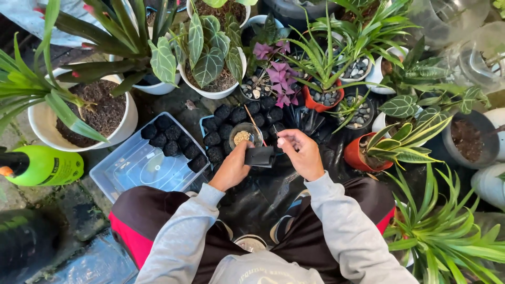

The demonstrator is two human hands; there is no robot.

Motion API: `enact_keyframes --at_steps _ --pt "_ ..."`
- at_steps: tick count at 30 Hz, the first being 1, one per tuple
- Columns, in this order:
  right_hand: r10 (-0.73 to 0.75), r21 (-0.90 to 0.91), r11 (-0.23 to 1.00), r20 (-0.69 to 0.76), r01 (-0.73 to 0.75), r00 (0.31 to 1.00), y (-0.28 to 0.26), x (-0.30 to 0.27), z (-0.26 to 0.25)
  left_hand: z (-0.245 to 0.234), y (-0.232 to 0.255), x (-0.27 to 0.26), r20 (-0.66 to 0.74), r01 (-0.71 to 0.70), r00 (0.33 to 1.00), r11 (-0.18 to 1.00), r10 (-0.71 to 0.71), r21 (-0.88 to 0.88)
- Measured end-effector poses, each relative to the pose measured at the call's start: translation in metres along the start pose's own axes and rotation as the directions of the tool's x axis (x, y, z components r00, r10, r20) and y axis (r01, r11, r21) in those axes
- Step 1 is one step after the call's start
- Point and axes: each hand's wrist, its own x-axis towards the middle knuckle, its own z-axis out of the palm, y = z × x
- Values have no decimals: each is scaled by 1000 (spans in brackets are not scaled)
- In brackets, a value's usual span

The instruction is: The person sits cross-legged on a black plastic sheet and uses a small stick to transfer seeds from a glass bowl into holes made in black soil balls. They then place the prepared soil balls into a clear plastic container.

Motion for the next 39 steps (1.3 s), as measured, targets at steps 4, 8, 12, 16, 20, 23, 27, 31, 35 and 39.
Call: enact_keyframes --at_steps 4,8,12,16,20,23,27,31,35,39 --pt "19 -32 999 133 -15 991 4 -4 -2 15 -25 -1 47 15 999 984 -24 180" --pt "58 -248 969 145 -21 988 32 -3 -5 50 -70 -9 292 -134 955 800 -53 584" --pt "93 -405 913 108 -42 990 34 6 -9 56 -88 -12 343 -130 928 740 -143 660" --pt "101 -417 907 74 -61 992 20 4 -6 6 -73 11 192 30 966 816 -171 577" --pt "68 -401 915 63 -37 996 11 0 -3 -32 -107 56 -292 221 950 897 -110 382" --pt "24 -408 913 62 4 998 3 0 -2 -43 -144 99 -526 348 831 906 -180 240" --pt "-31 -425 904 51 50 998 -1 1 -2 -50 -167 143 -584 541 753 791 -303 286" --pt "-47 -439 897 34 57 998 -5 0 -6 -46 -193 159 -528 556 780 759 -336 338" --pt "-46 -446 893 44 61 998 -8 -1 -9 -42 -198 154 -543 412 812 870 -216 270" --pt "-41 -446 893 46 57 998 -7 -1 -8 -53 -172 137 -617 275 771 956 -157 100"
